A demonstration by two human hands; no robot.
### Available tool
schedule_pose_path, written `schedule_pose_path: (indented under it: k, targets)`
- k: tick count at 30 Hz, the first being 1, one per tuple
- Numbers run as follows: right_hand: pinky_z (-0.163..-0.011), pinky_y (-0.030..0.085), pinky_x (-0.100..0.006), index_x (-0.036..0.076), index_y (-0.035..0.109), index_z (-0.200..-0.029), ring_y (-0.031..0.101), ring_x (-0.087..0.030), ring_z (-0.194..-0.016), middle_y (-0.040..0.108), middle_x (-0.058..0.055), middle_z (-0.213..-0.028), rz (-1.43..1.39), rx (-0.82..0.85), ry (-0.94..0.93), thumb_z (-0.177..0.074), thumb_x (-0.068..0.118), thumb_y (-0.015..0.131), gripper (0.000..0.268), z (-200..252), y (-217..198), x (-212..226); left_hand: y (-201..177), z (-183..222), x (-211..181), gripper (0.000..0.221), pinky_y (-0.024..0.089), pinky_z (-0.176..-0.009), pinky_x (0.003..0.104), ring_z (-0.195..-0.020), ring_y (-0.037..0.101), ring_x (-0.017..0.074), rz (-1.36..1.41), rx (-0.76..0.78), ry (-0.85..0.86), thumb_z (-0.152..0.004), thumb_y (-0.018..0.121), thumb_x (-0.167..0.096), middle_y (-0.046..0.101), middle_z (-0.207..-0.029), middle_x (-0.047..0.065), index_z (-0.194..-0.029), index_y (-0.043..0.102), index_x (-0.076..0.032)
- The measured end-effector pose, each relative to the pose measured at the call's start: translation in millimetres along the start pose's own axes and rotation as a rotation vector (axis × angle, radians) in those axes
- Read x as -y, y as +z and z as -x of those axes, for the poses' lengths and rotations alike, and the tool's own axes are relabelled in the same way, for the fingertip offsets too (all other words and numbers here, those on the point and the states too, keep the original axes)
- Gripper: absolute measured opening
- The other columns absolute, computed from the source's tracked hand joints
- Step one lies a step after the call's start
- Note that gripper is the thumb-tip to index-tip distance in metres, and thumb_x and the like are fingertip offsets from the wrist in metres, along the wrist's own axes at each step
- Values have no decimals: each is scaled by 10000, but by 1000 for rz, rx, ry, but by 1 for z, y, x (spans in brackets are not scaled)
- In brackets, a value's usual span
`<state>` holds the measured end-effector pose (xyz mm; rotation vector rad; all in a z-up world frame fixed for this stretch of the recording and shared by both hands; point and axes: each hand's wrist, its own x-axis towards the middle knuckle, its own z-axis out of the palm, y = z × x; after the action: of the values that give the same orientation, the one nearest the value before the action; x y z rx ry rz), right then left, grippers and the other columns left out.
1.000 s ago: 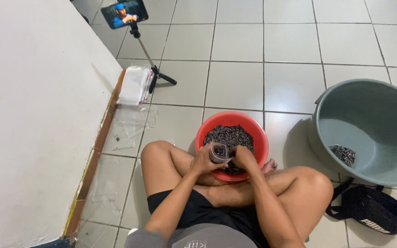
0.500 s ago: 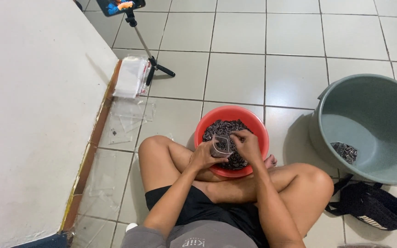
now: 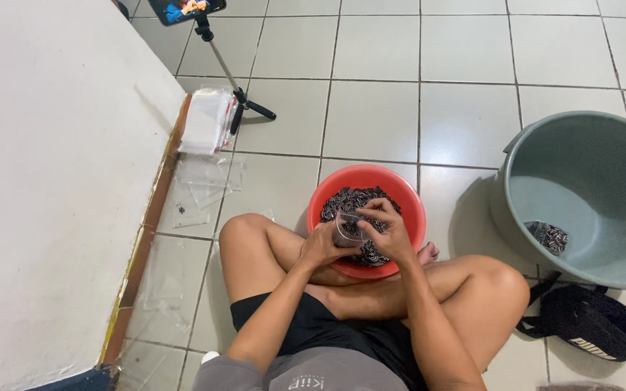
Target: The person manually fills small plastic bags with small black components using a plastic cup as a scoop.
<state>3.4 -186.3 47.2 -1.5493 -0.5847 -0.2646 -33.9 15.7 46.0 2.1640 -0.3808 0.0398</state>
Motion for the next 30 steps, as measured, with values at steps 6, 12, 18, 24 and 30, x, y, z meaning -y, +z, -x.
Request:
schedule_pose_path:
  k: [6,12,18,24,30]
  targets:
    - [-886,469,-373,34,747,-1191,585,-251,-1019,602,-172,-1055,-62,-55,141,-1002,158,604,268,3,-7,-21,3,0,3,682,538,-875,448,-956,728,354,-20,-21,8,-572,928,-539,753,-912,147,-1047,701,-106]
    - [-931,537,-525,65,700,-1289,651,-464,-1124,629,-236,-1218,618,203,564,-863,232,770,463,22,-11,-91,8,-1,18,673,532,-888,435,-958,731,330,-53,-18,-10,-573,931,-537,754,-912,127,-1057,704,-129]
    - [-914,572,-534,145,723,-1250,692,-427,-1110,690,-204,-1198,827,531,716,-791,267,746,475,42,4,-138,6,-1,16,656,536,-879,431,-979,725,333,-15,8,-37,-579,933,-520,760,-928,123,-1064,709,-139]
    - [-843,597,-522,230,808,-1075,741,-399,-1015,785,-155,-1028,851,540,844,-802,216,699,294,33,4,-133,9,-1,25,714,517,-922,432,-1014,722,322,-52,23,-67,-592,915,-571,762,-965,119,-1117,696,-139]
    - [-859,583,-520,218,815,-1057,726,-420,-1042,786,-166,-1024,771,445,820,-855,219,682,241,21,0,-92,14,-1,30,804,508,-953,432,-1043,717,351,-73,1,-50,-596,921,-570,759,-1023,161,-1189,675,-87]
